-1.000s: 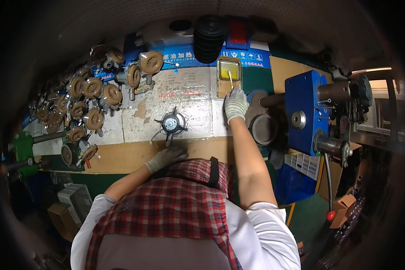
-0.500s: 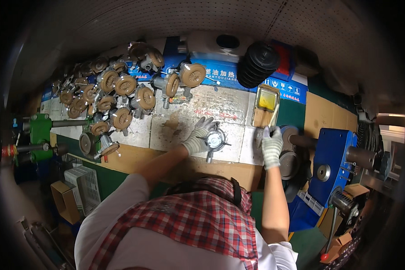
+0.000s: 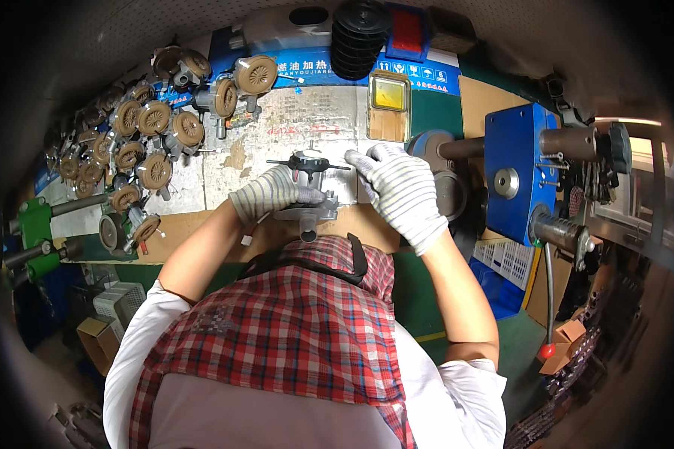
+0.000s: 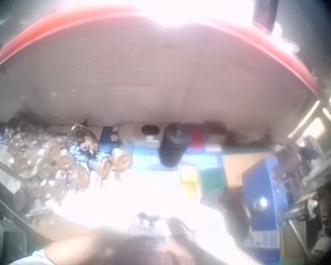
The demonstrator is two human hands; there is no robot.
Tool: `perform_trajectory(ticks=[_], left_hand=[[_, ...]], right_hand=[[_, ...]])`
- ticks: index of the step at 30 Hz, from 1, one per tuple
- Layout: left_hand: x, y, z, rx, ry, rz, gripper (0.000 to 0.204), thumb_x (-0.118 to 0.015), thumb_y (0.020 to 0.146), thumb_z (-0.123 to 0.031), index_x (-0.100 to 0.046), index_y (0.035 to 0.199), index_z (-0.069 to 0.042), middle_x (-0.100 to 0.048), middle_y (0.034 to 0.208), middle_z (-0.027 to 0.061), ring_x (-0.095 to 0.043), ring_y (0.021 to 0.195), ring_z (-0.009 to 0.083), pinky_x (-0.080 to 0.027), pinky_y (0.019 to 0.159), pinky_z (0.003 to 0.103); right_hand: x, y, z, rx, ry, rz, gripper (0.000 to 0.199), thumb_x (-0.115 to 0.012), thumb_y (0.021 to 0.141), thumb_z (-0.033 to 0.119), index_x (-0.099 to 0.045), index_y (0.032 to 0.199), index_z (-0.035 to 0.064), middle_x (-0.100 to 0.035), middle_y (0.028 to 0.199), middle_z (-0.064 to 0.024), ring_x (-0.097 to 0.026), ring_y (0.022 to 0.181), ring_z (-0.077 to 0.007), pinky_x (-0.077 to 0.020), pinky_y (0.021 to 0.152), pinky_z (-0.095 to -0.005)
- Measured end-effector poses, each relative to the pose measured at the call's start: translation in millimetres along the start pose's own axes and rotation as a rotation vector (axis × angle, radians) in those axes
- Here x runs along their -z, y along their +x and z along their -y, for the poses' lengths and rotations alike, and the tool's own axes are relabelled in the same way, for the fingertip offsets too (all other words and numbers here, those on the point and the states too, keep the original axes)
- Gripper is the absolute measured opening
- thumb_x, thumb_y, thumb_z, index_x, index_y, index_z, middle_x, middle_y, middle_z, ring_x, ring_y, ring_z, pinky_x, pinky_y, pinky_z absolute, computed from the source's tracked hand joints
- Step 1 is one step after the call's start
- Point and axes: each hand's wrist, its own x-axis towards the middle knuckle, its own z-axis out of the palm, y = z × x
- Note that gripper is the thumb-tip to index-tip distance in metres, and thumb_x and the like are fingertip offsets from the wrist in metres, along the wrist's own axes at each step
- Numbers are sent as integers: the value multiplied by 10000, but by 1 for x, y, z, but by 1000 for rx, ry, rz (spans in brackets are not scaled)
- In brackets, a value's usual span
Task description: The person repeatedly picks up small mechanical assemblies from a workbench, places them into a blue press machine, and operates a lever to press-fit a circular component onto each unit. After pressing, the person removes the unit and sets it aside on the bench. This cycle is repeated for multiple units throughout the clip.
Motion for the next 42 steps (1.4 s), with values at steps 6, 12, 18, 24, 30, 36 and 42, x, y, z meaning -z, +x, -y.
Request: perform_trajectory(ticks=[6,12,18,24,30,36,42], left_hand=[[7,8,-5,83,100,53,287,-778,756,-197,-655,982,-69,-675,871,24,-609,812,114,-505,750,292],[4,17,-8,39,288,18,228,-766,740,-287,-649,738,-91,-609,705,-4,-525,662,112,-456,634,296],[18,28,15,121,289,67,273,-768,768,-160,-649,982,-39,-668,831,18,-602,798,108,-504,734,278],[34,1,26,113,93,-39,445,-731,805,-154,-570,1188,6,-668,1073,104,-638,976,166,-526,826,296],[47,-23,31,206,-322,-193,337,-665,825,-102,-595,1148,-38,-652,1062,63,-632,947,174,-522,819,294],[61,-20,39,-9,128,-258,232,-707,815,-245,-674,922,-41,-692,920,71,-652,781,202,-509,706,317],[42,-22,-11,-94,657,-495,390,-633,786,-415,-667,883,-39,-670,777,179,-633,726,332,-495,682,410]], right_hand=[[-8,1,-3,-162,99,-38,276,-550,848,141,-658,1102,141,-639,955,-76,-620,871,-275,-507,745,-379],[-33,8,-24,-489,688,281,257,-508,905,177,-666,1074,66,-689,881,-120,-651,818,-264,-503,767,-352],[-110,24,-83,-813,665,63,349,-450,958,312,-624,1072,32,-667,889,-211,-636,829,-347,-491,775,-425],[-200,54,-129,-1007,-156,-158,322,-565,871,316,-614,1011,30,-583,1002,-162,-570,954,-332,-480,807,-442],[-164,106,-118,-944,-154,-506,466,-635,841,383,-577,1179,66,-482,1278,-157,-444,1197,-321,-371,1001,-452],[-28,192,-90,-207,-283,-404,698,-660,771,539,-485,1313,136,-594,1188,-100,-481,1203,-243,-296,1049,-506],[-30,205,-99,-152,-350,-83,605,-673,829,286,-428,1355,115,-666,1010,-156,-636,984,-275,-466,827,-464]])
